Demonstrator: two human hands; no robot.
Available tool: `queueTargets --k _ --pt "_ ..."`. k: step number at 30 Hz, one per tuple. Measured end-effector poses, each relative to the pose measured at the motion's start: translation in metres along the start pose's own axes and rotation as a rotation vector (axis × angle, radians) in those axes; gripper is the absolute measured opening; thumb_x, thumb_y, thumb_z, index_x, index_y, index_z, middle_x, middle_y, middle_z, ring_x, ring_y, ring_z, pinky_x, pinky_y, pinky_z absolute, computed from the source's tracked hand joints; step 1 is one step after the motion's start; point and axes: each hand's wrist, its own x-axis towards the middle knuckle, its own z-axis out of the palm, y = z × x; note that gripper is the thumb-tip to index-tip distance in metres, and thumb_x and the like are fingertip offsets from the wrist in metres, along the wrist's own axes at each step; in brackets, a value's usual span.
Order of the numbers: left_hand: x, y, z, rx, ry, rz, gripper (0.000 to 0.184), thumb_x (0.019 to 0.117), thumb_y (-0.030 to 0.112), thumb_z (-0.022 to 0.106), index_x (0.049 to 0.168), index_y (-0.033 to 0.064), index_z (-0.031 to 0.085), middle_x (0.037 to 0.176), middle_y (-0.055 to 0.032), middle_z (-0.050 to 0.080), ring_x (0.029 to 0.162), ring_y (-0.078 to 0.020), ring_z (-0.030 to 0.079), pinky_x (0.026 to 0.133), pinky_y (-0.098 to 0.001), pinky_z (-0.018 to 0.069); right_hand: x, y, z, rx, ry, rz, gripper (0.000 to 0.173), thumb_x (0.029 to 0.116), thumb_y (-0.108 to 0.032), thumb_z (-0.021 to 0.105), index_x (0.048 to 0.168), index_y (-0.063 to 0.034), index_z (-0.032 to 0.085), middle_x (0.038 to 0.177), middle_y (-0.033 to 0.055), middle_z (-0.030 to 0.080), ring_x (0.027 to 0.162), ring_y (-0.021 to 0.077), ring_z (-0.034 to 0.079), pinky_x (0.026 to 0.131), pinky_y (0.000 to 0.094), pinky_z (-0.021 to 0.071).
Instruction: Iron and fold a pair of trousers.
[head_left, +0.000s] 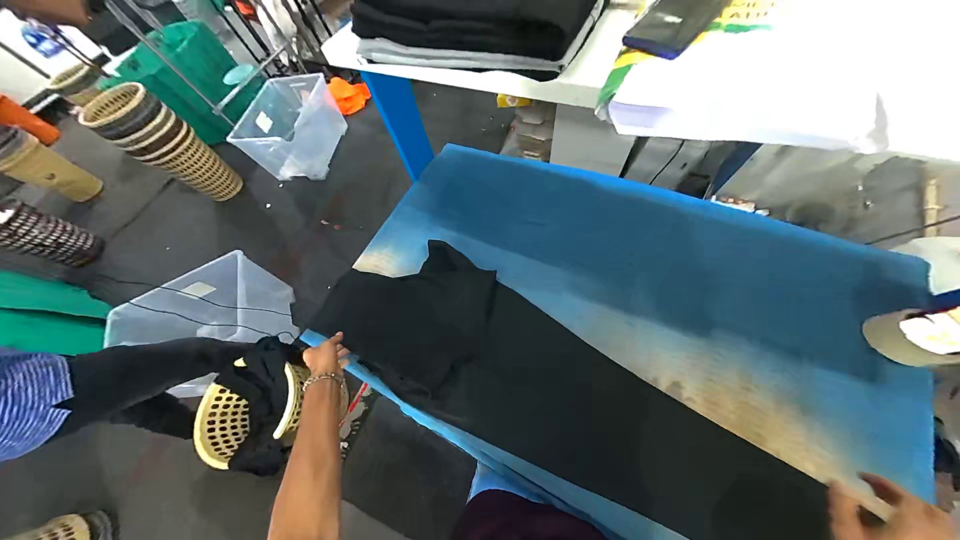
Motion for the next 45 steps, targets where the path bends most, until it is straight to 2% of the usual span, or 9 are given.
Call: queueTargets --k 5,12,16,19,22,27,33,37,45 --pt "0.046 0.041 0.019 -0.376 -0.1 -0.09 0.052 0.0988 0.024 0.064 0.144 0.0058 0.047 0.134 -0.015 0.059 0.114 -0.0247 0.061 0.092 -0.0465 0.0539 -0.002 -0.088 0.049 0.187 -0.08 -0.131 0.05 0.0995 -0.037 0.058 0.13 0.0019 0.062 0.126 0.0279 0.063 0.117 0.0439 0.062 0.098 0.0623 0.0505" --pt "-0.123 0.124 0.045 -0.196 -0.54 0.805 0.058 0.096 0.013 0.069 0.149 0.007 0.045 0.139 -0.0064 0.06 0.125 -0.015 0.061 0.107 -0.0407 0.0529 0.025 -0.206 0.05 0.592 -0.18 -0.166 0.04 0.0978 -0.043 0.064 0.119 -0.0097 0.07 0.111 0.0033 0.073 0.101 0.0151 0.071 0.09 0.04 0.0612" --pt "-0.257 0.056 0.069 0.47 -0.989 1.439 0.02 0.0978 0.025 0.066 0.105 0.0081 0.073 0.095 -0.0056 0.073 0.088 -0.0174 0.071 0.079 -0.0435 0.0622 0.066 -0.282 0.027 0.915 -0.376 -0.24 0.089 0.0853 -0.06 0.074 0.155 -0.0155 0.041 0.152 0.0039 0.053 0.138 0.0194 0.052 0.112 0.0427 0.0497" --pt "-0.283 0.002 0.081 0.642 -1.371 1.445 0.039 0.1039 0.044 0.058 0.128 0.0151 0.071 0.114 -0.0056 0.074 0.108 -0.0192 0.071 0.096 -0.046 0.058 0.092 -0.297 0.022 1.24 -0.277 -0.133 0.087 0.08 -0.055 0.083 0.148 -0.0153 0.045 0.133 0.0038 0.066 0.119 0.0179 0.066 0.1 0.0394 0.0587" --pt "-0.234 -0.016 0.083 0.613 -0.963 1.174 0.038 0.1045 0.044 0.056 0.131 0.0197 0.07 0.128 -0.0011 0.07 0.119 -0.0161 0.066 0.102 -0.0453 0.0562 0.095 -0.265 0.004 1.395 -0.186 -0.177 0.062 0.0989 -0.022 0.067 0.154 -0.0107 0.041 0.12 0.016 0.072 0.101 0.0326 0.074 0.091 0.0477 0.0622" --pt "-0.101 -0.071 0.062 0.967 -0.393 0.987 0.068 0.1037 0.058 0.046 0.159 0.0194 0.04 0.163 -0.0299 0.027 0.15 -0.0532 0.026 0.111 -0.0806 0.0243 0.023 -0.168 -0.039 1.415 -0.316 -0.037 0.067 0.0908 -0.046 0.075 0.145 -0.0121 0.055 0.13 0.0121 0.068 0.12 0.0257 0.065 0.104 0.042 0.0547" --pt "-0.068 -0.1 0.042 0.936 -0.45 1.086 0.084 0.0979 0.069 0.041 0.163 0.0182 0.031 0.169 -0.0221 0.022 0.156 -0.0434 0.019 0.118 -0.0728 0.0189 -0.04 -0.044 -0.034 1.442 0.311 0.669 0.041 0.1041 -0.034 0.058 0.139 -0.0141 0.05 0.12 0.0053 0.07 0.104 0.0207 0.072 0.086 0.0449 0.063" --pt "-0.059 -0.094 0.036 0.896 -0.523 1.092 0.095 0.0927 0.073 0.046 0.164 0.0121 0.027 0.168 -0.0205 0.024 0.156 -0.042 0.019 0.12 -0.0697 0.0198 -0.039 0.012 -0.019 1.21 0.241 0.919 0.059 0.0958 -0.013 0.071 0.148 -0.0097 0.043 0.118 0.0176 0.069 0.091 0.0318 0.074 0.071 0.0531 0.0648" --pt "-0.045 -0.091 0.044 0.905 -0.566 1.089 0.102 0.0912 0.071 0.05 0.161 0.0006 0.028 0.166 -0.0294 0.021 0.156 -0.046 0.017 0.126 -0.0592 0.0149 -0.048 0.09 -0.06 1.433 0.06 0.509 0.026 0.0895 -0.006 0.063 0.115 -0.0102 0.061 0.112 0.0071 0.072 0.102 0.0215 0.07 0.088 0.0412 0.0606"
